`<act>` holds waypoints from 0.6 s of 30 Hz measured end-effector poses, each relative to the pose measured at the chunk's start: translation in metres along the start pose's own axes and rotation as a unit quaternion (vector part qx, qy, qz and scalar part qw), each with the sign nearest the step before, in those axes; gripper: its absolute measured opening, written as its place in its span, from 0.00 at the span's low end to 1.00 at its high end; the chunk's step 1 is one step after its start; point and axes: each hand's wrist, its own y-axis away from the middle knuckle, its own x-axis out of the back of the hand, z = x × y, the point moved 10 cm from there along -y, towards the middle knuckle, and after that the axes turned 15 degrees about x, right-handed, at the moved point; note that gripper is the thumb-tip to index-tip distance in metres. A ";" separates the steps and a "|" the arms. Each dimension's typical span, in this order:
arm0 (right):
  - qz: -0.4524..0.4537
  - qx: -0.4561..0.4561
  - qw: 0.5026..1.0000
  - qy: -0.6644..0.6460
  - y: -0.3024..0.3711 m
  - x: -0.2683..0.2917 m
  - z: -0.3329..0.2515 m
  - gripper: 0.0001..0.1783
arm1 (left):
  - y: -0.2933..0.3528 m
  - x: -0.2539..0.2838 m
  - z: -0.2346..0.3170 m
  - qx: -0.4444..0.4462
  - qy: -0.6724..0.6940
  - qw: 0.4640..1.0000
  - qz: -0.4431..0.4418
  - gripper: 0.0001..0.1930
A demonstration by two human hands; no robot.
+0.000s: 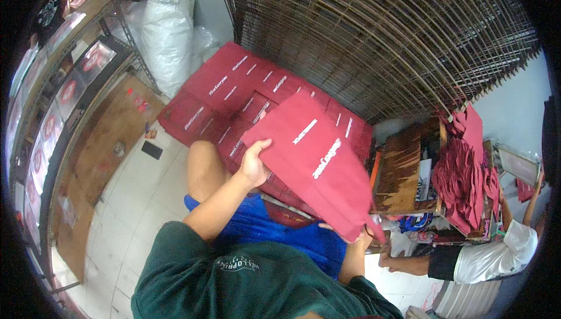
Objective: The person folds maroon tote bags one at a time and stacks them on a table. The person repeatedly picks up a bag, folds it, and places it on the growing stack.
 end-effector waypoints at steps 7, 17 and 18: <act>0.239 -0.136 0.947 0.165 0.029 0.154 0.045 0.27 | 0.021 0.096 -0.045 0.119 -0.185 0.937 0.271 0.22; 0.192 -0.054 0.947 0.251 -0.046 0.057 0.013 0.20 | 0.024 0.022 0.033 -0.002 -0.235 0.945 0.228 0.19; 0.191 -0.062 0.943 0.267 -0.047 0.062 0.016 0.19 | 0.026 0.026 0.042 -0.018 -0.264 0.929 0.259 0.19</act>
